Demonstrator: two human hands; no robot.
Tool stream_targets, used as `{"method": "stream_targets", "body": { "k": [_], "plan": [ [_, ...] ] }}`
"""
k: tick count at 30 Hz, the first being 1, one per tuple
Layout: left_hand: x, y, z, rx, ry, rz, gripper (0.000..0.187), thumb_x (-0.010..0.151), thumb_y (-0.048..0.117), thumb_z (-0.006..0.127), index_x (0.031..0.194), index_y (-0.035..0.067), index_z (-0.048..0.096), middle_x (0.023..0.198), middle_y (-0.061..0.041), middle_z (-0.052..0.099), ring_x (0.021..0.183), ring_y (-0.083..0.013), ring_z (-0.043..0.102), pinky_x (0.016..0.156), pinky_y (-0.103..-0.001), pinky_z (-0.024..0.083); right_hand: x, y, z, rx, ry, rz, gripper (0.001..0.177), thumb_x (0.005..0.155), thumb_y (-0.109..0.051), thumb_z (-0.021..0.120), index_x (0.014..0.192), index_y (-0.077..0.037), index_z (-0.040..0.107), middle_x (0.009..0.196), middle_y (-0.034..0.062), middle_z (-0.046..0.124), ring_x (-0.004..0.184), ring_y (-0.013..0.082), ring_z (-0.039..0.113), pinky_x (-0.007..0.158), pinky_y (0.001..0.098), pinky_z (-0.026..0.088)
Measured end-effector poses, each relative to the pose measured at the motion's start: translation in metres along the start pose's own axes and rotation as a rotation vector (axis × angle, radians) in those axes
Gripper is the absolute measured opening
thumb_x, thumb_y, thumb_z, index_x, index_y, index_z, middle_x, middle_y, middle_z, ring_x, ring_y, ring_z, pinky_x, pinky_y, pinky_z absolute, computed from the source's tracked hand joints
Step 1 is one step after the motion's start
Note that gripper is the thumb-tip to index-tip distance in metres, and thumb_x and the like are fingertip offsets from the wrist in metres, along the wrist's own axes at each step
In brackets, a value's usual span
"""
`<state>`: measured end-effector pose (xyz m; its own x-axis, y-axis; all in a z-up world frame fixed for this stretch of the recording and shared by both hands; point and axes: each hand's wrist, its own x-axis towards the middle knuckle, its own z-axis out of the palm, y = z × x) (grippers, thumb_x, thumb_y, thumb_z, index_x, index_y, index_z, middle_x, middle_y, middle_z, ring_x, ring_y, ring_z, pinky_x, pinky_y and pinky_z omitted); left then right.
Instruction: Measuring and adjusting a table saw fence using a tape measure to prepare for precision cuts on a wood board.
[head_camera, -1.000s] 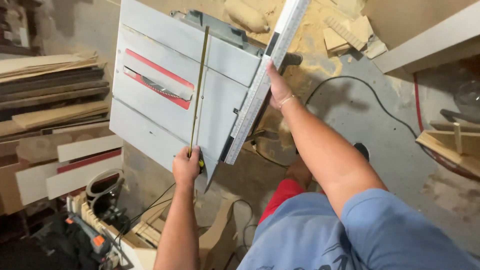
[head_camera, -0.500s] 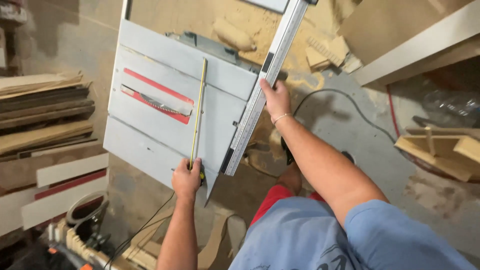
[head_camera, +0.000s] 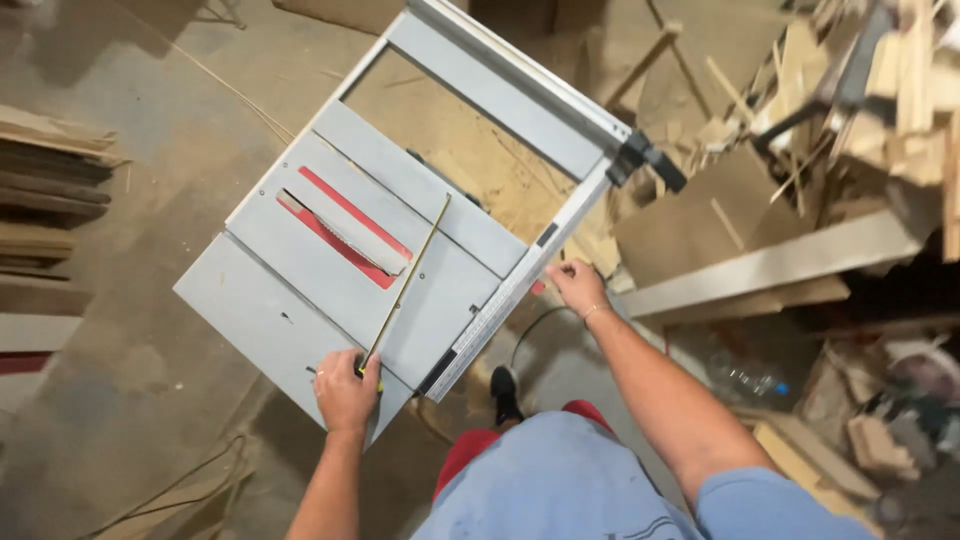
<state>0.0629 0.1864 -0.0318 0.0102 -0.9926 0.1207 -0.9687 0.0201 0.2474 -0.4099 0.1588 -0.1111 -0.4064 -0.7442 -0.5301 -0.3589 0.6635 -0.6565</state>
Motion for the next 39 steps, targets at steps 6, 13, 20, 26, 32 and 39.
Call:
{"method": "stream_targets", "body": {
  "k": [6,13,20,26,32,39],
  "plan": [
    [-0.031,0.009,-0.009,-0.051,0.213,-0.127,0.045,0.084,0.045,0.076,0.117,0.015,0.075,0.127,-0.006,0.070,0.122,-0.0304,0.062,0.113,-0.052,0.038,0.006,-0.062,-0.067,-0.041,0.190,-0.164,0.030,0.087,-0.044,0.068,0.093,-0.015,0.076,0.090,0.0013,0.077,0.086,0.0167,0.069,0.083,0.0329,0.052],
    [-0.059,0.032,-0.006,0.081,0.161,-0.375,0.056,0.083,0.054,0.069,0.127,0.020,0.072,0.147,-0.009,0.063,0.141,-0.0329,0.054,0.124,-0.058,0.030,0.142,-0.137,-0.161,-0.400,0.392,-0.572,0.041,0.091,-0.046,0.068,0.111,-0.010,0.071,0.106,0.0162,0.071,0.100,0.0385,0.064,0.088,0.0501,0.049],
    [-0.080,0.118,0.004,0.155,0.216,-0.752,0.031,0.091,0.046,0.070,0.093,0.014,0.071,0.096,-0.009,0.069,0.100,-0.0377,0.064,0.084,-0.052,0.049,0.225,-0.224,-0.183,-0.276,-0.403,-0.054,0.076,0.094,-0.057,0.052,0.152,-0.009,0.047,0.149,0.0161,0.055,0.134,0.0321,0.053,0.113,0.0442,0.042],
    [-0.111,0.141,0.089,-0.230,-0.010,-1.433,0.049,0.099,0.067,0.057,0.120,0.026,0.074,0.120,-0.006,0.075,0.120,-0.0347,0.067,0.101,-0.051,0.052,0.324,-0.183,-0.156,0.162,-0.571,0.013,0.072,0.098,-0.061,0.068,0.155,-0.023,0.045,0.164,0.0185,0.032,0.149,0.0443,0.030,0.121,0.0611,0.028],
    [-0.100,0.151,0.117,-0.267,-0.067,-1.501,0.057,0.096,0.069,0.055,0.137,0.031,0.067,0.129,-0.001,0.073,0.128,-0.0251,0.064,0.106,-0.044,0.050,0.271,-0.225,-0.166,0.145,-0.564,-0.065,0.076,0.097,-0.062,0.067,0.153,-0.013,0.047,0.163,0.0205,0.033,0.151,0.0428,0.028,0.124,0.0608,0.022],
    [-0.069,0.186,0.085,-0.236,-0.161,-1.501,0.055,0.099,0.064,0.050,0.134,0.027,0.070,0.128,-0.005,0.075,0.125,-0.0309,0.065,0.105,-0.045,0.050,0.317,-0.209,-0.159,-0.116,-0.357,0.019,0.082,0.074,-0.096,0.067,0.136,-0.043,0.064,0.165,0.0063,0.035,0.156,0.0323,0.016,0.127,0.0544,0.007]
  ]
}}
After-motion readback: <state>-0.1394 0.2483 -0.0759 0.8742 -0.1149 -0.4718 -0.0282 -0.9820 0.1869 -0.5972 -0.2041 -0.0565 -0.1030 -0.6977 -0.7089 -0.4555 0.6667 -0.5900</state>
